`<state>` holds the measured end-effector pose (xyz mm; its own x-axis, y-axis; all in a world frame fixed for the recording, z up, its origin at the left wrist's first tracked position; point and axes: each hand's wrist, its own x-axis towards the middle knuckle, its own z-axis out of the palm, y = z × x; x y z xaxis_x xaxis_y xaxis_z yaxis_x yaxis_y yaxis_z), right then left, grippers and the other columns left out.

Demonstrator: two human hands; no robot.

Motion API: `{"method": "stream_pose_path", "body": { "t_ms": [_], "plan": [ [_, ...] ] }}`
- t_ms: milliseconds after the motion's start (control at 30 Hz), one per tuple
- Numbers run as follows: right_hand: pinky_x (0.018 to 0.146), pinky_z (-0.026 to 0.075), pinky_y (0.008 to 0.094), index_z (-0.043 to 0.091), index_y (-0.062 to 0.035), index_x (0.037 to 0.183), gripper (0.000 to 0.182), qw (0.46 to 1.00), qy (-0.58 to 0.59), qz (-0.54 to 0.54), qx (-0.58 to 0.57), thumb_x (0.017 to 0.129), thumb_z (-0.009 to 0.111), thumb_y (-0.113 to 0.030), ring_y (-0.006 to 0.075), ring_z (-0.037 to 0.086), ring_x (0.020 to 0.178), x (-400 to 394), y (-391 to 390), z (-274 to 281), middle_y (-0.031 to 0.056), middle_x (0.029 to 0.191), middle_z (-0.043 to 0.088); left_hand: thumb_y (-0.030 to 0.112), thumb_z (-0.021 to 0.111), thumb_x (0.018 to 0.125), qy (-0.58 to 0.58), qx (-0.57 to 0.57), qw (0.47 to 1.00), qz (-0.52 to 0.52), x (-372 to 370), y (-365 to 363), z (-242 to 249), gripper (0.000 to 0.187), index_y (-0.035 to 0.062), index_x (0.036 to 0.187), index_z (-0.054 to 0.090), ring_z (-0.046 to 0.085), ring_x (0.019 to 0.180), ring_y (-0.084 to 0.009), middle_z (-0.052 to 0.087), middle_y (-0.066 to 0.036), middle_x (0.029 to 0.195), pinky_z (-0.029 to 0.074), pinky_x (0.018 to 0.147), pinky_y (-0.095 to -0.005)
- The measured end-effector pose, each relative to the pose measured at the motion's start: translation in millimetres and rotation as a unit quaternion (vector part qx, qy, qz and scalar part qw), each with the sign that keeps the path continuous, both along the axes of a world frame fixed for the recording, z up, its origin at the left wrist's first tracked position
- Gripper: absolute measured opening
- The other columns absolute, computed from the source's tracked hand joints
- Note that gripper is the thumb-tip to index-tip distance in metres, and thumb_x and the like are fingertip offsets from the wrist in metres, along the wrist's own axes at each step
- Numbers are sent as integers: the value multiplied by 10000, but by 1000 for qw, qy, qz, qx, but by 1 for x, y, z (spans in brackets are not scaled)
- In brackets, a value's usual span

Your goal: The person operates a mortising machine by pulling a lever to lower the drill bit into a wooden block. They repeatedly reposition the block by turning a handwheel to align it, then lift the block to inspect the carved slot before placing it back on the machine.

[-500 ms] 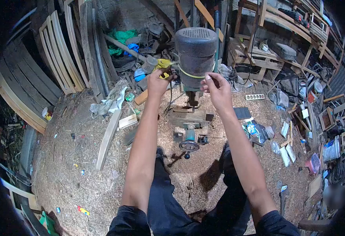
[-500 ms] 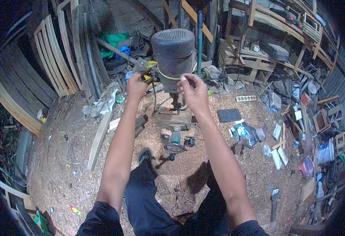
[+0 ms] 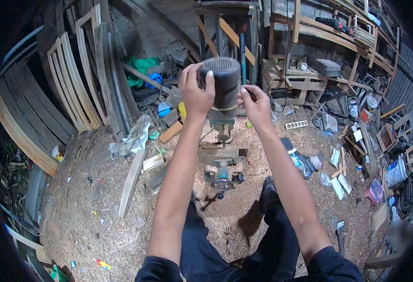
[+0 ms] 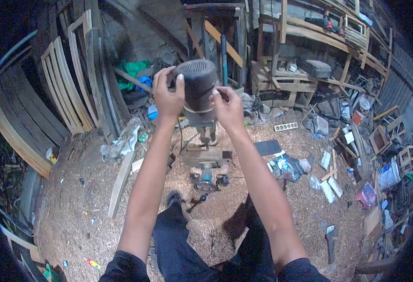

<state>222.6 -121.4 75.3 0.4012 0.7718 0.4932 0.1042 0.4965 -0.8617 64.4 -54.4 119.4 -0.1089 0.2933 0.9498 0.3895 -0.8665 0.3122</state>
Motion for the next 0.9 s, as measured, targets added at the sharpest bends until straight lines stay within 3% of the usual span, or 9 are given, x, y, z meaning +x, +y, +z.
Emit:
{"method": "stream_pose_path", "body": {
  "t_ms": [267,300,400,433,567,667,700,800,900],
  "plan": [
    [796,534,325,685,12,1039,275,978,-93,-183,41,894,690,-222,199,702,837,52,119,61,127,899,731,183,604,841,54,-22,997,58,55,46,30,240,52,1038,648,586,1062,-337,631,-137,1097,437,942,-439],
    [865,520,373,638,44,1120,417,982,-89,-165,2,865,719,-275,286,689,980,60,134,70,204,1029,706,183,594,844,44,-22,997,63,56,48,28,236,48,1029,648,591,1047,-340,635,-140,1082,446,929,-437],
    [972,472,414,519,97,1262,661,946,-193,-262,-3,829,748,-347,359,615,1141,85,208,69,293,1193,620,157,546,856,40,-36,997,60,56,50,26,227,16,998,654,616,995,-365,656,-161,1020,470,889,-425],
    [1070,402,421,356,144,1385,928,958,-185,-215,-34,801,765,-451,401,504,1289,95,228,71,355,1341,500,150,544,849,44,-39,997,57,56,51,26,224,14,990,654,618,989,-365,658,-163,1012,472,885,-425],
    [1111,367,386,201,145,1477,1137,969,-179,-87,-144,816,696,-637,357,441,1364,108,266,79,324,1452,420,135,535,836,45,-50,996,54,56,47,26,204,12,943,657,626,951,-368,661,-168,973,480,851,-423],
    [1111,366,400,179,123,1495,1182,980,-133,-102,-104,796,683,-687,353,445,1363,108,291,89,318,1441,436,147,540,822,40,-38,996,67,54,51,28,196,22,917,658,623,915,-371,659,-162,952,484,829,-427],
    [1074,402,407,221,92,1500,1178,967,-175,-149,-112,788,642,-747,348,480,1330,112,299,92,297,1453,437,155,547,813,42,-30,996,69,54,52,28,189,30,907,653,618,898,-369,656,-156,941,484,816,-434],
    [1069,402,428,334,143,1439,1175,981,-76,-162,-74,778,581,-796,374,517,1291,104,282,114,350,1289,554,172,555,797,32,-11,997,64,57,53,28,180,43,870,657,613,869,-371,651,-150,909,490,791,-442],
    [826,469,379,606,88,1035,871,992,-11,-76,-103,871,482,-759,276,623,883,99,234,128,211,904,652,176,553,793,29,-8,997,69,58,58,18,176,48,842,664,614,851,-371,652,-147,883,492,775,-441]
  ]
}}
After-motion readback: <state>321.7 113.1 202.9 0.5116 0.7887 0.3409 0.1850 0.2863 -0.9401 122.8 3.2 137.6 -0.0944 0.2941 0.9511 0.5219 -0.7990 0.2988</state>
